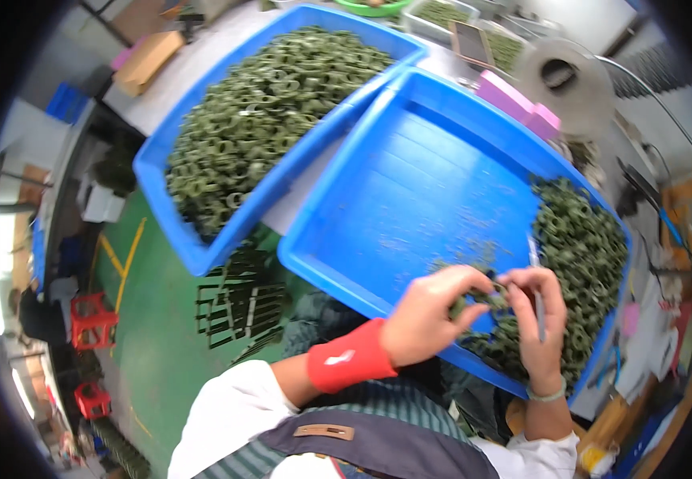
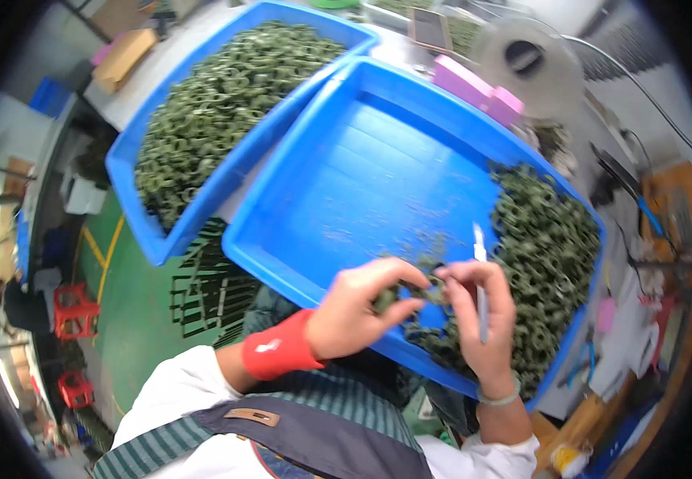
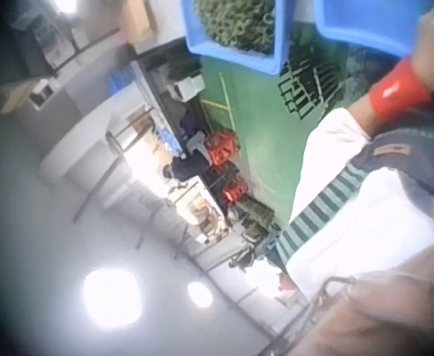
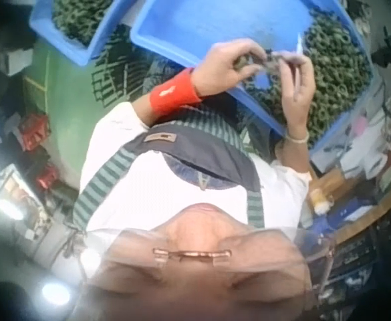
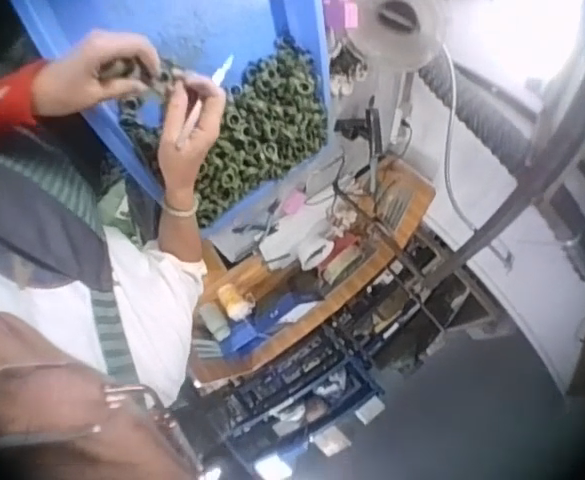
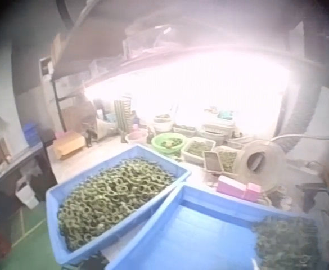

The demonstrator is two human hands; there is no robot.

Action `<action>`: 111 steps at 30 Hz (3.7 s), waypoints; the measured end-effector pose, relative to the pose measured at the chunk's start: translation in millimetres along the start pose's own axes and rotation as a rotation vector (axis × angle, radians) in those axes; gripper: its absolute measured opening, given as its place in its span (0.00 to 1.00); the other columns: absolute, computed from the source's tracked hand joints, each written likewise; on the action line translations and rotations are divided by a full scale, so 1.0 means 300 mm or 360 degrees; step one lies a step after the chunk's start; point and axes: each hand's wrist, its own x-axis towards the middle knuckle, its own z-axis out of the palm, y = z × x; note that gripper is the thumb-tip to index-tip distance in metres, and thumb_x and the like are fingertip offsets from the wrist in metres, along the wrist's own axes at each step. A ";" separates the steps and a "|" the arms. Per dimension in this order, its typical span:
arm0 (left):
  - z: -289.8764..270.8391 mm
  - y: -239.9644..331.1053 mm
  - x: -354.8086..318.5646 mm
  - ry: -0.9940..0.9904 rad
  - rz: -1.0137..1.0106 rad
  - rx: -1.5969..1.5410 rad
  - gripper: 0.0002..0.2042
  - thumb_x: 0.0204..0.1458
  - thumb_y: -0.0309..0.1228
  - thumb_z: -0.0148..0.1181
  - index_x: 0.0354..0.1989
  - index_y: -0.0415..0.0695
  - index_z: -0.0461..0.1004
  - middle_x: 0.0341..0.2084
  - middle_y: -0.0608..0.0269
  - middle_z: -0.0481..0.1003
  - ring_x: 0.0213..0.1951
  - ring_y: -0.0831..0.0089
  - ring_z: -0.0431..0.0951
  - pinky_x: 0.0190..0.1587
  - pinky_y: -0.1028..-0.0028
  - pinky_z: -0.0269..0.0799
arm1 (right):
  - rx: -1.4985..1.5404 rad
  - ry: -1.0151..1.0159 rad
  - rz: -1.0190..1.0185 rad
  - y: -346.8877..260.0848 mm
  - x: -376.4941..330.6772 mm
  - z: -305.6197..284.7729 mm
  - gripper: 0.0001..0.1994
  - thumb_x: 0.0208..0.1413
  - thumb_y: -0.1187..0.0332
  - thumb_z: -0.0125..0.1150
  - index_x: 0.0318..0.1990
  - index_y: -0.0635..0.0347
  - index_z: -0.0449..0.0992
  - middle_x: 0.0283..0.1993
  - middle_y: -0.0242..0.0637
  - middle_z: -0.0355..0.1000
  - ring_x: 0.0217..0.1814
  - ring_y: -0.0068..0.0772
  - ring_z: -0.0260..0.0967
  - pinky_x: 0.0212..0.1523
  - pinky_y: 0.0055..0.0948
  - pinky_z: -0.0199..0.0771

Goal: The person picks up small green components and uses a tool to remove excess material or align pieces. They handle the items one at a time, picking them from a blue tray and placing the finished pieces into another section of the tray or a separate container.

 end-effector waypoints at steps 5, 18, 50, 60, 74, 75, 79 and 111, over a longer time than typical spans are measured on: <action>-0.014 -0.021 0.008 0.0014 -0.0327 -0.0230 0.10 0.54 0.21 0.67 0.43 0.38 0.76 0.34 0.65 0.78 0.34 0.80 0.75 0.37 0.76 0.72 | 0.0267 -0.0079 -0.0029 0.012 0.018 0.002 0.10 0.65 0.80 0.52 0.52 0.63 0.67 0.52 0.39 0.73 0.50 0.25 0.74 0.52 0.27 0.77; 0.032 -0.054 0.002 0.0004 0.0390 0.0295 0.10 0.50 0.24 0.63 0.38 0.43 0.68 0.33 0.55 0.70 0.40 0.50 0.73 0.41 0.57 0.71 | 0.0176 0.0067 0.0151 -0.046 -0.017 0.039 0.17 0.55 0.83 0.60 0.48 0.57 0.62 0.48 0.33 0.65 0.42 0.18 0.64 0.43 0.19 0.66; -0.010 -0.061 -0.045 -0.0116 0.0110 -0.0579 0.10 0.50 0.23 0.66 0.37 0.41 0.70 0.32 0.56 0.73 0.33 0.59 0.75 0.33 0.63 0.69 | 0.0384 -0.0377 0.0054 -0.066 -0.029 0.003 0.12 0.60 0.86 0.54 0.48 0.61 0.67 0.48 0.40 0.70 0.50 0.31 0.68 0.54 0.30 0.70; -0.102 0.016 -0.005 -0.0289 -0.0639 -0.0830 0.10 0.59 0.31 0.64 0.43 0.37 0.75 0.32 0.58 0.80 0.34 0.75 0.79 0.35 0.73 0.74 | 0.0232 -0.0236 0.0084 -0.061 0.013 0.034 0.08 0.61 0.84 0.57 0.44 0.63 0.70 0.46 0.45 0.76 0.36 0.29 0.76 0.36 0.25 0.78; -0.098 0.016 0.023 -0.0518 -0.1191 -0.1133 0.11 0.61 0.34 0.63 0.47 0.42 0.76 0.33 0.66 0.78 0.29 0.85 0.71 0.25 0.82 0.64 | 0.0377 -0.0284 0.0290 -0.068 0.012 -0.004 0.07 0.64 0.80 0.54 0.47 0.64 0.72 0.44 0.39 0.75 0.31 0.23 0.76 0.32 0.23 0.78; -0.100 0.019 0.017 -0.0554 -0.1195 -0.1124 0.11 0.61 0.33 0.63 0.48 0.42 0.75 0.32 0.67 0.77 0.28 0.85 0.70 0.25 0.82 0.62 | 0.0399 -0.0240 0.0334 -0.071 -0.002 -0.005 0.06 0.64 0.80 0.54 0.46 0.64 0.72 0.44 0.40 0.76 0.30 0.23 0.75 0.32 0.23 0.77; -0.116 0.048 0.033 -0.0703 -0.1145 -0.1211 0.10 0.61 0.32 0.64 0.47 0.42 0.76 0.33 0.67 0.76 0.29 0.83 0.72 0.29 0.80 0.67 | 0.0399 -0.0130 0.0215 -0.067 -0.018 -0.004 0.03 0.66 0.78 0.52 0.43 0.63 0.71 0.42 0.41 0.77 0.28 0.22 0.72 0.32 0.22 0.75; -0.044 0.005 -0.009 -0.0329 -0.0419 -0.0689 0.18 0.58 0.23 0.64 0.56 0.38 0.72 0.52 0.54 0.74 0.53 0.67 0.78 0.52 0.70 0.79 | 0.0355 -0.0149 0.0225 -0.016 0.023 0.001 0.07 0.63 0.76 0.58 0.47 0.66 0.74 0.40 0.36 0.77 0.42 0.21 0.76 0.43 0.22 0.76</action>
